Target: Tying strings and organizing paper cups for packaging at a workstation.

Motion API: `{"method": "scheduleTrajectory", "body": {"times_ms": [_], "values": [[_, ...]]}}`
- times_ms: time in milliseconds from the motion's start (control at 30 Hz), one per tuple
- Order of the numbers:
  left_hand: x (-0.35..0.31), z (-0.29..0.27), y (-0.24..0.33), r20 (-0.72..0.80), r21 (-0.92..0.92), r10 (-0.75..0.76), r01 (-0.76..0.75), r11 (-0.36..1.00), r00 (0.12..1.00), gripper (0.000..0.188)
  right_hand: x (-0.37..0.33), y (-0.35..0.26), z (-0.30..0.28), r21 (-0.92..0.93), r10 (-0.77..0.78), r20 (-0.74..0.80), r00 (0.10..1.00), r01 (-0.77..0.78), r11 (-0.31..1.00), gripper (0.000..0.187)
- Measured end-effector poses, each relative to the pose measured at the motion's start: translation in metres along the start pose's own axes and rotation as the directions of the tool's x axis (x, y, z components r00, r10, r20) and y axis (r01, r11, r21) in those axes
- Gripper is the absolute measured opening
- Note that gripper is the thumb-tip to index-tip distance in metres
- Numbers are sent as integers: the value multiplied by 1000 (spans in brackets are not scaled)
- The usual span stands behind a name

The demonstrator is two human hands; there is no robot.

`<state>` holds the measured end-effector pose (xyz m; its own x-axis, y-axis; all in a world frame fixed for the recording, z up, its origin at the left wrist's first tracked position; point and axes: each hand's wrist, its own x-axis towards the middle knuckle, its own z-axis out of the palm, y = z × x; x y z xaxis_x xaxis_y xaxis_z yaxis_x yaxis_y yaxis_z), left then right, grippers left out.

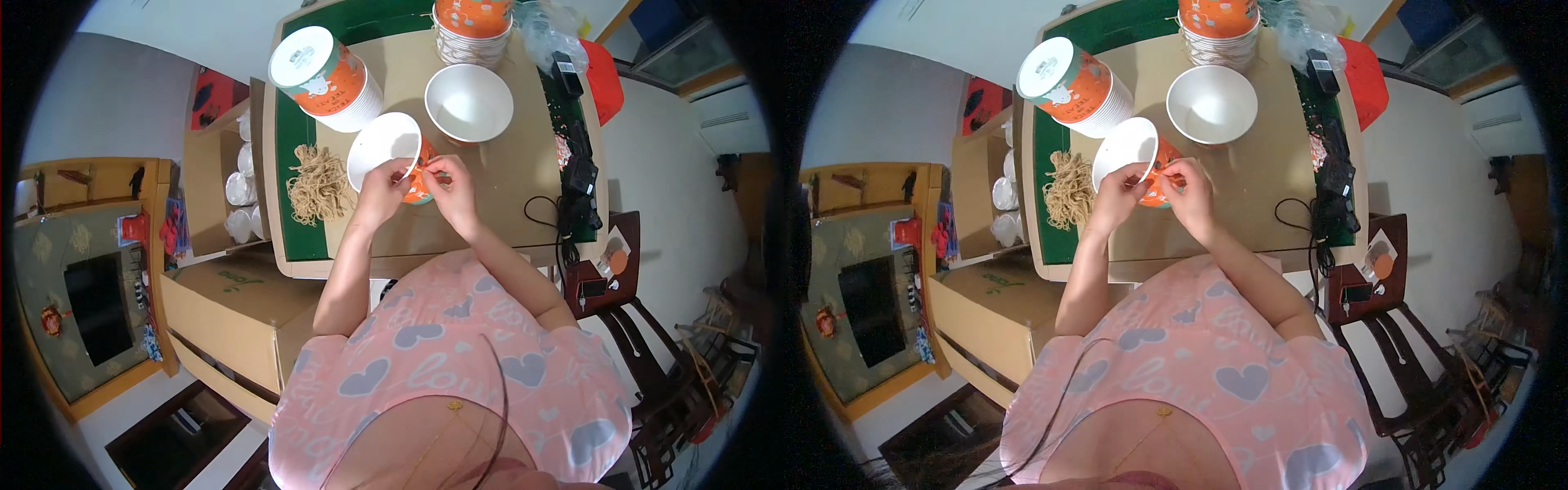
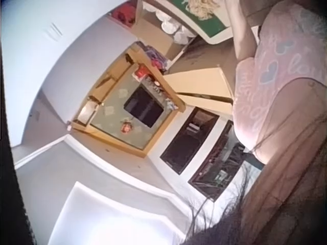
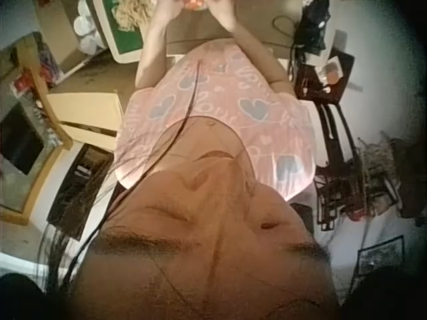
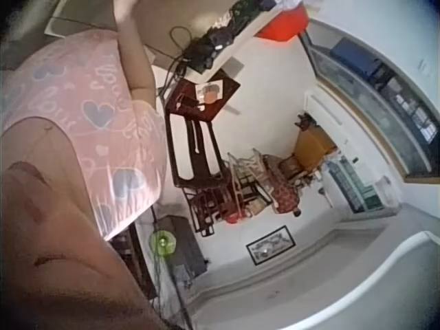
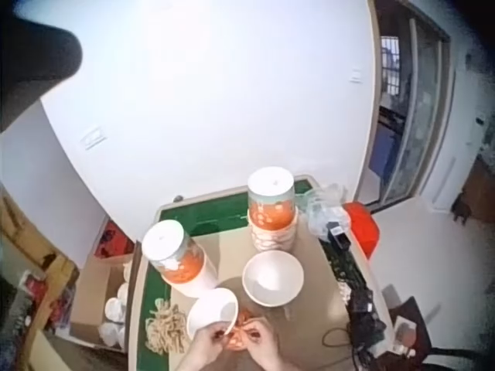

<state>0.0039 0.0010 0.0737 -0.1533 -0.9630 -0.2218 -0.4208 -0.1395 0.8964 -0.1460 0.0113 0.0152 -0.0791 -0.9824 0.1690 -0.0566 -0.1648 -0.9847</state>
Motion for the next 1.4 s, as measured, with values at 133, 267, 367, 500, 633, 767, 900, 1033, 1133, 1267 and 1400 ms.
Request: {"method": "scheduleTrajectory", "body": {"times_ms": [133,267,367,500,633,767,900,1033,1133,1267,1400], "values": [[-1,5,0,36,3,33,-33,999,999,31,0,4,-1,-38,-50,-26,998,49,998,10],[1,13,-5,76,4,58,-59,998,995,32,-1,9,-6,-26,-31,-44,999,29,999,12],[0,19,0,122,18,73,-75,997,990,32,-3,10,-12,-35,-4,-43,999,3,999,11],[5,32,-13,170,-185,-29,61,981,985,29,-7,13,-24,-95,31,2,1000,-31,995,8],[9,47,-19,55,104,169,-174,979,984,17,-13,18,-35,-137,99,28,995,-94,986,6],[10,59,-18,-17,204,240,-232,951,971,10,-17,32,-43,-154,179,77,981,-166,974,4],[8,61,-26,-49,209,161,-148,967,986,8,-18,22,-47,-50,311,171,935,-307,950,11],[6,50,-39,-41,-70,-35,32,997,999,8,-26,-14,-46,126,438,195,878,-465,876,19],[8,49,-50,55,-253,-104,115,961,993,10,-23,-49,-35,7,369,231,900,-380,925,26],[5,45,-48,75,-210,-79,93,973,994,11,-11,-60,-19,-357,265,248,932,-167,919,40],[2,44,-45,53,-252,-113,123,960,992,10,-5,-46,-15,-517,277,269,923,-105,850,45]]}}
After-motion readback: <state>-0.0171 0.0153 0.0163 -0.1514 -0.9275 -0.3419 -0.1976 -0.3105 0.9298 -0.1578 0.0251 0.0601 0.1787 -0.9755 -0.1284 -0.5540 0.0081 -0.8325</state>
